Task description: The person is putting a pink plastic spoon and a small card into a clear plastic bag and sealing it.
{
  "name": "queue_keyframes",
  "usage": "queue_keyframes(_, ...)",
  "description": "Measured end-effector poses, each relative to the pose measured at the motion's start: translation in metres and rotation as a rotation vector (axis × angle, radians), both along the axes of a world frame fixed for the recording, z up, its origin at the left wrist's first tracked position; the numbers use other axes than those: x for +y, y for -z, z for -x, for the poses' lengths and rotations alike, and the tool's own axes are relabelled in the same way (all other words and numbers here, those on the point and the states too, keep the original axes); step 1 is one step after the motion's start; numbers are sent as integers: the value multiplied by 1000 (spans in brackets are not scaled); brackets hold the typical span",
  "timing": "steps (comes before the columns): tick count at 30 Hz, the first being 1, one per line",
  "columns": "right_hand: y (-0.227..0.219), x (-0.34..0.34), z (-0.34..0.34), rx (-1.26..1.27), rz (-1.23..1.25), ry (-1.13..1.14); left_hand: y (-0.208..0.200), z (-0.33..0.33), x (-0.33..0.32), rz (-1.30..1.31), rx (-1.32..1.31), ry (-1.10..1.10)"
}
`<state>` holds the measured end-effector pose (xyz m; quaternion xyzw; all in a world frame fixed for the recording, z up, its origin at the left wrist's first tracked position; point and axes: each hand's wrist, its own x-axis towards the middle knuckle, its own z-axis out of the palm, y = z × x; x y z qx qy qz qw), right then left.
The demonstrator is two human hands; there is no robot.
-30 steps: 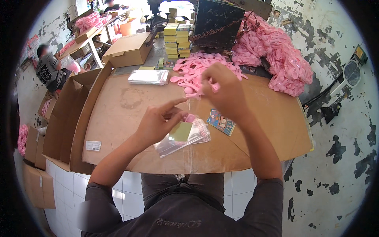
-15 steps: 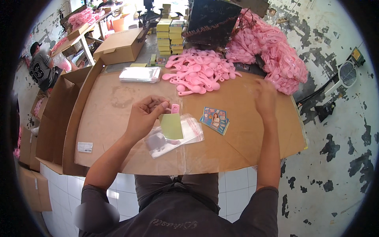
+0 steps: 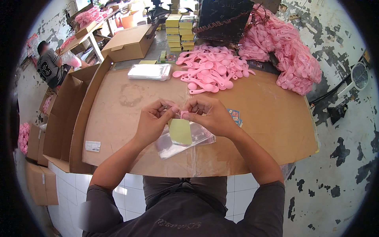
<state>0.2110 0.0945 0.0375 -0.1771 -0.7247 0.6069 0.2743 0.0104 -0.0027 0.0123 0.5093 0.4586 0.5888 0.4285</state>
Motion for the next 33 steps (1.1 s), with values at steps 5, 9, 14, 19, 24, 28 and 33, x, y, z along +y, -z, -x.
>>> queue_keyframes(5,2,4,-2,-29,100,-40,4,-1,0,-3,-74,49)
queue_keyframes(9,6,7,-6,-1,144,13,2,-3,3,6,-161,74)
queue_keyframes(14,7,10,-11,8,162,66,5,1,4,44,-126,103)
queue_keyframes(19,14,14,-16,-9,137,75,9,4,5,81,-27,39)
queue_keyframes(24,16,19,-20,17,123,30,14,7,6,-22,34,19)
queue_keyframes(28,21,27,-24,97,-42,-43,15,12,7,-172,174,44)
queue_keyframes(33,17,30,-29,-35,-276,-22,16,16,7,-44,74,69)
